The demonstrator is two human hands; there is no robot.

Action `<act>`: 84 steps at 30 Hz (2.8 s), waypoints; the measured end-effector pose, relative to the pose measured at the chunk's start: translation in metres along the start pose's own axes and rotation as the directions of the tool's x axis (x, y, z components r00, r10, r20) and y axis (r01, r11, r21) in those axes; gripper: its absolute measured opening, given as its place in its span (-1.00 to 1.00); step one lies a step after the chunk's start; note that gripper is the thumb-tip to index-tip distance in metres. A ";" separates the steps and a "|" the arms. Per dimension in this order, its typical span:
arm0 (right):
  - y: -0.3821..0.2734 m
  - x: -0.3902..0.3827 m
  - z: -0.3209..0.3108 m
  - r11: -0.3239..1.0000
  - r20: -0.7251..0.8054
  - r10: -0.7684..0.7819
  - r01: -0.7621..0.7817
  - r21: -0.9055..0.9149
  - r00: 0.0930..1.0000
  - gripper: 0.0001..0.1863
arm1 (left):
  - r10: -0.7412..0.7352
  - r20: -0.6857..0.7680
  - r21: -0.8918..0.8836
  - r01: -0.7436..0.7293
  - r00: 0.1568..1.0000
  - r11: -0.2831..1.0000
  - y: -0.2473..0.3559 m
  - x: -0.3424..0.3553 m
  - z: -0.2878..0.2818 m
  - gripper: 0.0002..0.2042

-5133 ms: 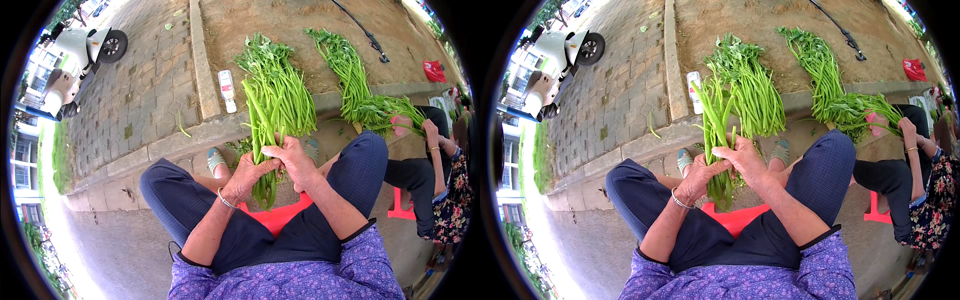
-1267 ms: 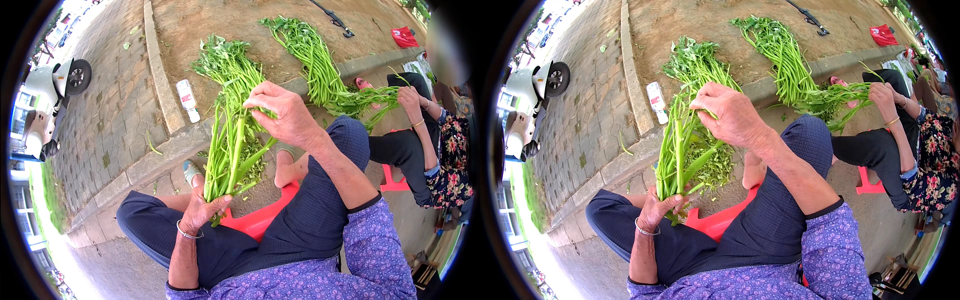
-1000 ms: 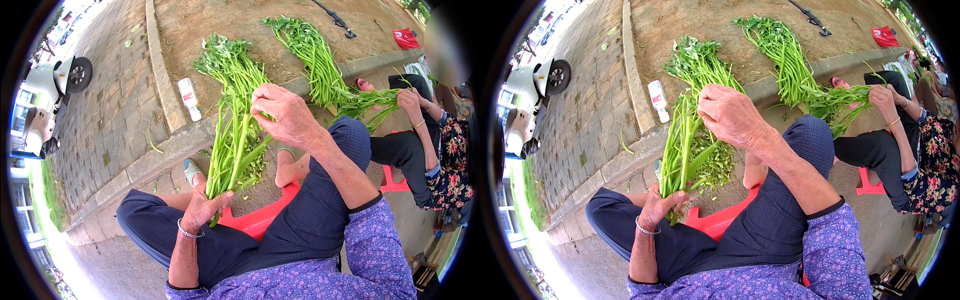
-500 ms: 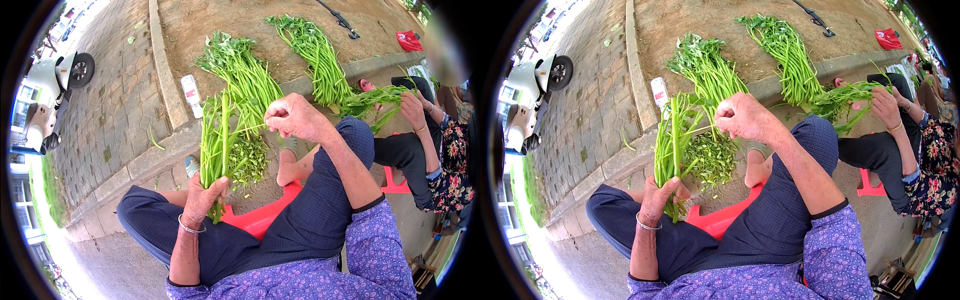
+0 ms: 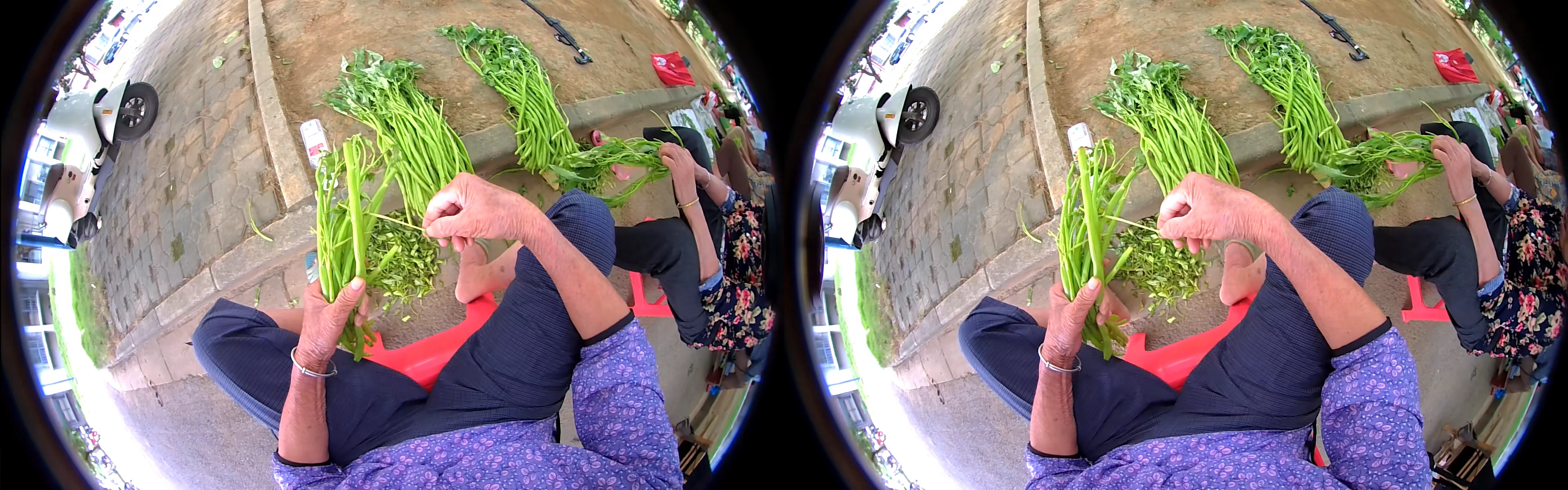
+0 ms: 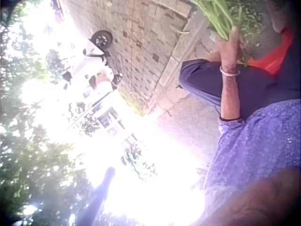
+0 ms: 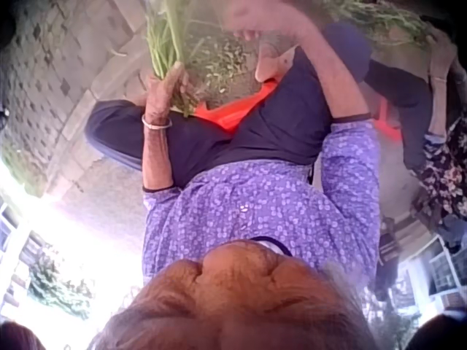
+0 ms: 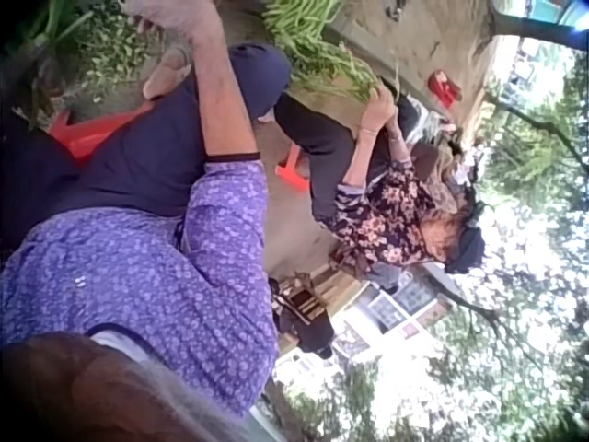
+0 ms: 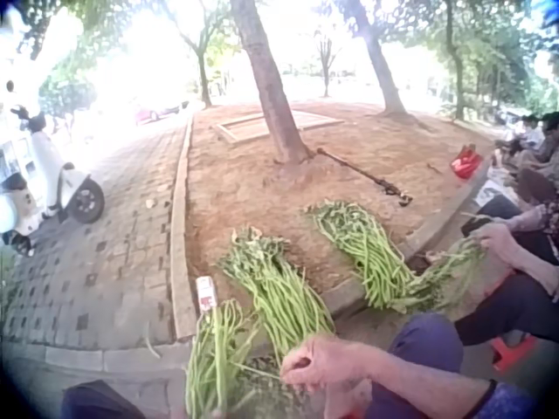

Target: The person picks leaves from bundles of green vegetables by hand and sorts the stems into piles on the ground.

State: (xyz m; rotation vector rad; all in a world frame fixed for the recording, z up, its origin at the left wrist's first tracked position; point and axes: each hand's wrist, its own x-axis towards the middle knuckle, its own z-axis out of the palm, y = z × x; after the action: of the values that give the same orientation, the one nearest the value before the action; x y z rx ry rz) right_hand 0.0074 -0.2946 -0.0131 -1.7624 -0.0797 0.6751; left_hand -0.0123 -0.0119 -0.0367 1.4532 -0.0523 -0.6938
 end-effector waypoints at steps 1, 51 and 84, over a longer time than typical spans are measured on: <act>0.000 0.000 0.002 1.000 -0.010 -0.013 0.013 -0.005 1.000 -0.84 | -0.002 -0.001 0.003 0.002 1.000 1.000 0.001 0.000 0.000 -0.55; -0.007 -0.018 -0.006 0.822 -0.522 -0.561 0.358 -0.442 0.643 -0.78 | 0.102 0.018 0.341 -0.102 0.995 0.934 -0.024 -0.013 -0.001 -0.74; 0.006 -0.013 -0.003 0.851 -0.609 -0.479 0.166 -0.497 0.632 -0.97 | 0.113 0.000 0.328 -0.106 0.994 0.939 -0.027 -0.011 -0.006 -0.77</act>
State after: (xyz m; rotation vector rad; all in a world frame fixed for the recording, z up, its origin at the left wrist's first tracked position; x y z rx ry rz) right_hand -0.0031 -0.3041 -0.0130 -2.2201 0.0010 -0.3811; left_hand -0.0294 -0.0004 -0.0579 1.7612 -0.2423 -0.5982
